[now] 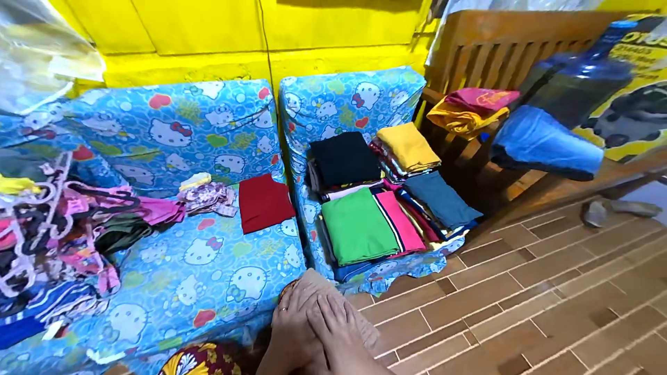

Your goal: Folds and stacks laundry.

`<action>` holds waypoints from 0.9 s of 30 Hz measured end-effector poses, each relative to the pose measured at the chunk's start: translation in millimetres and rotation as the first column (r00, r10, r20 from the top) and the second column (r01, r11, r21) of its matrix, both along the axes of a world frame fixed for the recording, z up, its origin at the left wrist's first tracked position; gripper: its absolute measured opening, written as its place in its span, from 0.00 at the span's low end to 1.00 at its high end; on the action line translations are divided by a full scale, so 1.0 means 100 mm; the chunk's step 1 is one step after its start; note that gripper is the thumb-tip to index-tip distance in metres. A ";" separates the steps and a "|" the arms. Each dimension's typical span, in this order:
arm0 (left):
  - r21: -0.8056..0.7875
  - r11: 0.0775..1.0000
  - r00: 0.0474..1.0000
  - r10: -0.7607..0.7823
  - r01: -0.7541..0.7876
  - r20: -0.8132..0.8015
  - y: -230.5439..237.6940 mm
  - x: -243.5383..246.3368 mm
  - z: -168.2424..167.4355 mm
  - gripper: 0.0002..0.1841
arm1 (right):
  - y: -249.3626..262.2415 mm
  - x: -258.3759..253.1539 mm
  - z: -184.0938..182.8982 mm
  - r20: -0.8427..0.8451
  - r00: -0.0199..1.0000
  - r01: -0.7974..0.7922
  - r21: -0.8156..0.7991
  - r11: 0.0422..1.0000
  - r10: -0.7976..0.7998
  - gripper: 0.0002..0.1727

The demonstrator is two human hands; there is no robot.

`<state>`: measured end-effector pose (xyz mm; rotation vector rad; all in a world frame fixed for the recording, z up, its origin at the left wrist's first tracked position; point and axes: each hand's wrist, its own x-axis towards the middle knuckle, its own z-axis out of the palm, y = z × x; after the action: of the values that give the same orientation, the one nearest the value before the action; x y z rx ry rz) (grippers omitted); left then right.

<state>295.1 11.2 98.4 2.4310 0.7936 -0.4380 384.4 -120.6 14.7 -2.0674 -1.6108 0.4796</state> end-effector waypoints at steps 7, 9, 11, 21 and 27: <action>-0.487 0.798 0.787 0.536 -0.354 0.306 0.37 -0.47 -0.87 0.39 | -0.15 -0.23 0.24 -0.022 0.999 0.032 -0.236 0.971 -0.038 0.58; -0.620 0.638 0.732 0.666 -0.457 0.145 0.34 -0.43 -0.79 0.33 | -0.12 -0.30 0.37 -0.041 0.998 0.033 -0.294 0.955 -0.047 0.64; -0.713 0.549 0.663 0.731 -0.436 0.158 0.23 -0.38 -0.72 0.32 | -0.09 -0.30 0.26 -0.032 0.999 0.020 -0.272 0.962 -0.030 0.68; -0.673 0.738 0.676 0.523 -0.055 0.519 -0.11 0.20 -0.21 0.32 | -0.36 0.61 0.47 -0.830 0.470 0.421 -0.086 0.903 -0.298 0.34; -0.332 0.803 0.661 0.595 -0.494 0.457 1.14 0.38 -0.97 0.30 | -0.84 1.46 0.91 -0.954 0.189 0.512 -0.106 0.853 -0.232 0.14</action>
<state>332.7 125.5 1.0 1.8507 1.1020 0.3973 529.9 -205.0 105.6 -1.3288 -0.3289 1.0172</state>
